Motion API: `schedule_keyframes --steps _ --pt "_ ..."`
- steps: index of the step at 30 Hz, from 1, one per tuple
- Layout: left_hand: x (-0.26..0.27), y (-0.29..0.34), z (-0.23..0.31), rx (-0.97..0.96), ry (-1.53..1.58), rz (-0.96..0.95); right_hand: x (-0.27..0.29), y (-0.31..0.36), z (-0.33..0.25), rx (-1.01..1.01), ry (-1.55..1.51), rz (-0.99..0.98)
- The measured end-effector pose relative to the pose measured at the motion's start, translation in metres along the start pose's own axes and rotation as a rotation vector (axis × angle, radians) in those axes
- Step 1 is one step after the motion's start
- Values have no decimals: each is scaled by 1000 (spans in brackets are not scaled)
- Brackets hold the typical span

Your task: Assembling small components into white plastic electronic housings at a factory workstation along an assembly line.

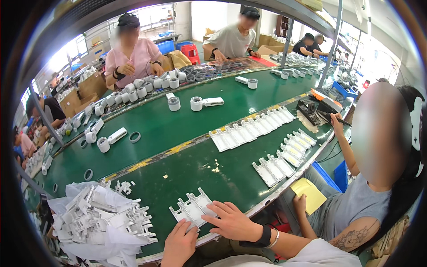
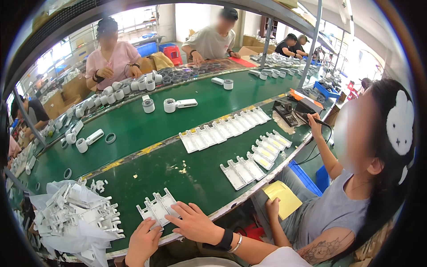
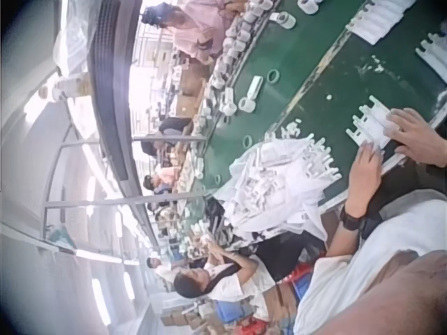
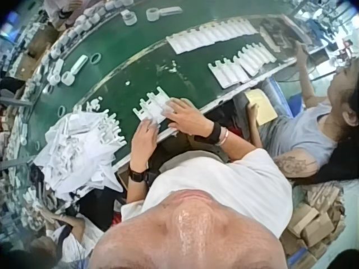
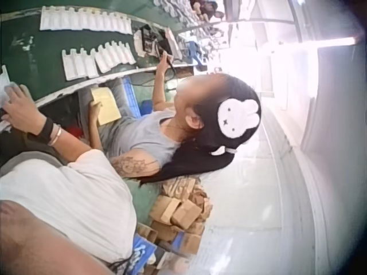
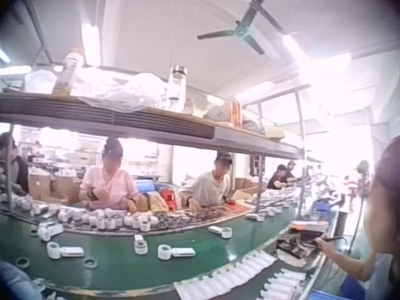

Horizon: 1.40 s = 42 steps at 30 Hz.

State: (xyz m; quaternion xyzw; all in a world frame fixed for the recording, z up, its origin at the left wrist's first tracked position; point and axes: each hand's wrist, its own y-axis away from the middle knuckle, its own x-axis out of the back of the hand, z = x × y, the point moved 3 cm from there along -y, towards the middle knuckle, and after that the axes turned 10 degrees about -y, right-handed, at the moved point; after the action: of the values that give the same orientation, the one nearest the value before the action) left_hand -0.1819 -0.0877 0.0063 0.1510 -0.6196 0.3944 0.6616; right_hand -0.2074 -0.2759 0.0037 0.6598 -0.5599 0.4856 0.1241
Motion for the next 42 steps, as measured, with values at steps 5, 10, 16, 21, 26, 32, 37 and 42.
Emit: schedule_keyframes --steps 5,10,16,21,26,32,37,42 --pt "1 -5 0 10 34 -16 -9 2 2 5 11 -27" --pt "0 -9 5 0 53 -18 -3 6 2 -8 58 -27" --pt "-9 -24 10 -28 113 -42 3 6 11 -44 52 11" --pt "19 -25 8 -7 66 78 15 -4 8 -81 17 64" --pt "70 7 -15 94 -36 142 21 1 25 -109 -7 98" --pt "160 -3 -47 175 -387 195 18 -5 44 -131 -77 226" --pt "147 -68 -124 238 -335 -19 15 -4 39 -101 -17 233" --pt "84 -107 -199 196 -382 -449 16 -4 47 -106 -99 286"
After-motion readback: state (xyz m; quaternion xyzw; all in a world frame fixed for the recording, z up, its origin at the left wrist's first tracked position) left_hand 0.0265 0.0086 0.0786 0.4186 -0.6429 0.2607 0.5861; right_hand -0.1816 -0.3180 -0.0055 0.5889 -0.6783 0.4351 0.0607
